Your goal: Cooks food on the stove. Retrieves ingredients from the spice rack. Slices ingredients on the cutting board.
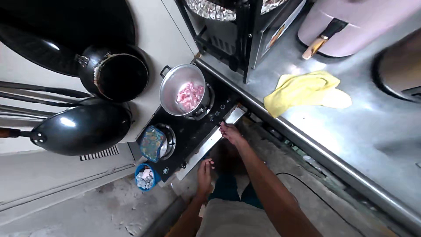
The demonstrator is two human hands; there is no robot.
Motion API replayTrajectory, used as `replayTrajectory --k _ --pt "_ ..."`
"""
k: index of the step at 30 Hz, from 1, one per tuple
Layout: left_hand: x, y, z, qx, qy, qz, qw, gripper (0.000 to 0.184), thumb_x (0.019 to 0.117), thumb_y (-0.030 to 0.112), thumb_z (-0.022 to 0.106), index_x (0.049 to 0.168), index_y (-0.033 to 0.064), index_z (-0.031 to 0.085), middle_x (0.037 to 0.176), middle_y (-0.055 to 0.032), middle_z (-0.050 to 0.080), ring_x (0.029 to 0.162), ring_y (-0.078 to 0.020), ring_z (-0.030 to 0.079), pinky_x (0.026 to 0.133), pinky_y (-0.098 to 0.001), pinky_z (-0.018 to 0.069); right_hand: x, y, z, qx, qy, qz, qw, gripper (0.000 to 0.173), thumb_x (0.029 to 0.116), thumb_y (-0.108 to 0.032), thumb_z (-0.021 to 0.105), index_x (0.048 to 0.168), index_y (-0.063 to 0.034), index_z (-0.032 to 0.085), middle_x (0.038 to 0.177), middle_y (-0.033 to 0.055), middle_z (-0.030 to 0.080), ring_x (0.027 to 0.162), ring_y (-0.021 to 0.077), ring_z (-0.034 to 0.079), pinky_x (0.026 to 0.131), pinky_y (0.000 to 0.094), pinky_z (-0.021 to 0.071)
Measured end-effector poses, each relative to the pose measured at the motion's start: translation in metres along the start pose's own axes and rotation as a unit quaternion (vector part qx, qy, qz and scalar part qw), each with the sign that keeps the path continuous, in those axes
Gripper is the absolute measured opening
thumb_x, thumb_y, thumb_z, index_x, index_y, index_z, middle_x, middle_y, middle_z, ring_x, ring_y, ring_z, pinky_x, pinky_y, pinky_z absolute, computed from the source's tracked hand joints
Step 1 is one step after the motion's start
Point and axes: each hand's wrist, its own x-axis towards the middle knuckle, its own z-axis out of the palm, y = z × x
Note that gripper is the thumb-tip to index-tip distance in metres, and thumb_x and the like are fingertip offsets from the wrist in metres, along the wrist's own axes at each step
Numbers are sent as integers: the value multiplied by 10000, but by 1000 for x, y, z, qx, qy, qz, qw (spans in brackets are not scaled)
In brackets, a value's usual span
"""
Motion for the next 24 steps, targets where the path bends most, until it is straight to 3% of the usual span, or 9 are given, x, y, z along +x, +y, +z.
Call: replayTrajectory --k 6,10,14,17,20,24 --pt "4 -9 7 19 -48 -26 998 359 1109 160 370 1288 -37 612 1116 -130 724 924 -186 718 843 -363 608 1 5 -4 -211 28 -80 974 395 1081 -353 536 1099 27 642 917 132 671 750 206 633 722 400 552" --pt "-2 -20 14 64 -101 -31 992 362 1112 159 370 1298 -33 613 1122 -130 723 932 -189 721 849 -371 611 1 8 -6 -267 56 -129 953 391 1056 -347 588 1037 36 670 898 184 691 821 315 671 812 535 547" --pt "-9 -28 21 84 -125 -32 988 365 1113 162 368 1294 -34 617 1134 -131 724 933 -185 719 844 -363 608 -4 10 -6 -305 89 -163 934 398 1036 -378 620 1058 16 669 933 219 685 885 386 681 838 609 543" --pt "-14 -31 26 104 -144 -41 983 373 1115 174 360 1310 -24 609 1144 -134 714 944 -192 715 852 -366 609 -12 11 -6 -331 106 -188 919 374 1025 -357 643 1138 0 652 994 254 683 926 442 686 819 639 555" --pt "-19 -31 30 131 -159 -44 977 369 1118 175 364 1326 -15 602 1142 -132 714 945 -192 716 855 -369 609 -10 10 -13 -346 80 -181 917 447 1040 -423 595 1206 -10 637 1030 251 690 973 440 691 847 640 555" --pt "-25 -32 34 162 -189 -49 967 364 1115 166 370 1347 -12 587 1151 -134 712 952 -193 715 856 -376 607 -8 9 -22 -302 39 -166 938 497 1069 -450 518 1117 27 649 994 242 679 953 412 681 855 622 544"
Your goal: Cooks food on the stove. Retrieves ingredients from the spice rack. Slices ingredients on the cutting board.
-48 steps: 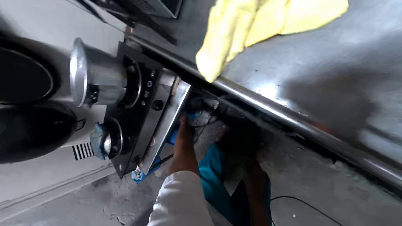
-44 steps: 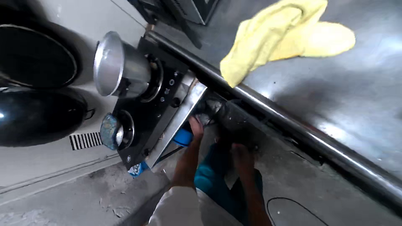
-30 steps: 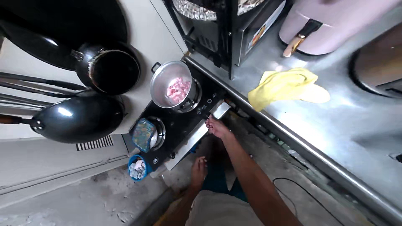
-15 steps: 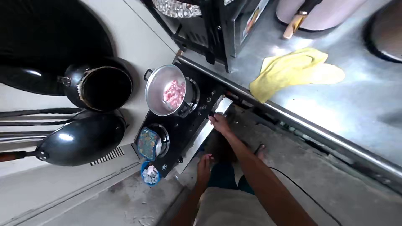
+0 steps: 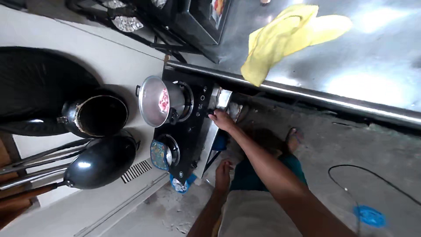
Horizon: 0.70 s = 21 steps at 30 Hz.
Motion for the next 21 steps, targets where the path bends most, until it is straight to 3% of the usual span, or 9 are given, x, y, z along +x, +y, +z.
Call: replayTrajectory --k 3,5,7,11,12,14,17,19,21 --pt "-1 -15 10 3 -22 -34 999 368 1116 171 375 1352 -24 578 1152 -139 713 965 -199 714 870 -380 600 8 0 -2 81 -42 51 995 548 1086 -466 466 1152 44 656 987 221 720 965 376 705 918 598 537" --pt "-4 -25 20 17 -41 -70 997 374 1115 182 374 1354 -24 574 1155 -143 711 968 -194 712 876 -378 596 8 2 2 188 -57 91 976 539 1090 -458 465 1114 43 665 915 171 730 851 292 713 842 516 569" --pt "-3 -32 32 28 -61 -93 993 378 1112 189 387 1366 -27 565 1175 -154 701 991 -201 706 896 -386 589 7 1 4 346 -72 151 923 512 1101 -442 448 1151 23 655 893 94 714 738 150 655 712 340 547" --pt "-6 -25 58 26 -78 -124 989 337 1070 94 466 1331 -92 569 1195 -207 686 1065 -198 683 983 -377 553 13 2 14 713 -80 272 642 264 1108 -294 460 1223 -64 522 881 42 652 621 63 595 545 193 507" --pt "-7 -13 62 52 -90 -142 984 342 1061 62 469 1342 -114 555 1227 -232 672 1115 -221 668 1024 -384 527 12 0 15 744 -84 278 602 248 1113 -297 438 1215 -82 511 872 35 632 601 61 579 526 189 498" --pt "-2 11 69 123 -137 -171 968 383 1055 30 451 1388 -151 510 1341 -293 612 1268 -305 596 1132 -429 426 8 -2 13 713 -91 257 646 356 1114 -369 429 1225 -52 544 863 36 646 606 62 576 542 197 488" --pt "-2 15 78 148 -128 -182 964 351 1005 0 546 1308 -177 549 1265 -297 641 1217 -297 611 1101 -391 448 -4 1 18 551 -81 184 810 562 1072 -559 427 1184 -56 651 832 16 680 623 75 572 588 252 483" --pt "0 10 77 153 -117 -133 972 389 962 -8 603 1301 -192 549 1254 -311 643 1217 -308 620 1109 -397 449 -6 4 19 448 -67 150 879 606 1062 -580 436 1173 -27 658 889 94 718 708 186 644 674 390 536" --pt "8 3 76 148 -114 -116 976 355 985 1 569 1294 -175 562 1235 -296 652 1192 -301 630 1093 -407 465 -6 4 17 342 -38 112 932 558 1074 -516 467 1040 4 668 825 139 721 720 282 694 685 499 564"
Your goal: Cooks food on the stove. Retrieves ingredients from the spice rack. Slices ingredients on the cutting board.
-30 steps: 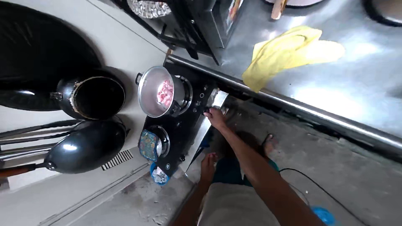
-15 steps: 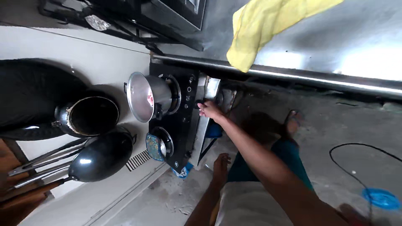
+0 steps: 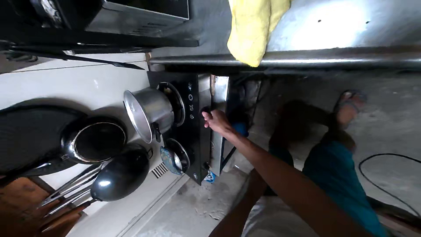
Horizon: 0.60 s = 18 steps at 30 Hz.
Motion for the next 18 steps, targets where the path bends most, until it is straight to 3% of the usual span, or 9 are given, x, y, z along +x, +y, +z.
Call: replayTrajectory --k 2,4,8,14,18 --pt "10 -7 1 -11 10 2 1000 325 1007 9 536 1277 -165 580 1209 -294 664 1166 -315 644 1075 -434 483 -1 -7 -2 -107 31 -49 993 424 1071 -380 546 993 22 655 854 189 692 803 360 691 727 560 559" --pt "16 -7 -3 -19 3 -9 1000 323 1027 26 517 1290 -153 574 1209 -286 665 1161 -303 648 1068 -435 490 0 -15 -3 -202 41 -70 976 367 1061 -321 579 1110 37 640 1007 236 676 976 409 683 848 575 559" --pt "19 -5 -6 2 7 15 1000 310 994 -1 544 1250 -168 592 1162 -278 682 1118 -279 664 1042 -404 505 4 -11 1 -297 61 -102 948 333 1052 -293 599 1162 21 610 940 213 675 896 395 703 762 540 584" --pt "27 -2 -8 -35 12 21 999 324 1013 -2 495 1281 -170 566 1172 -271 672 1111 -239 655 1031 -374 506 3 -12 -15 -312 47 -122 941 415 1054 -400 573 1148 0 631 921 187 688 898 368 708 773 521 579" --pt "28 10 -13 -71 7 14 997 319 1026 15 471 1267 -167 575 1153 -251 681 1075 -204 665 1000 -349 521 -3 -25 -14 -334 58 -124 933 330 1043 -297 616 1162 10 623 911 192 681 891 370 710 764 513 588"
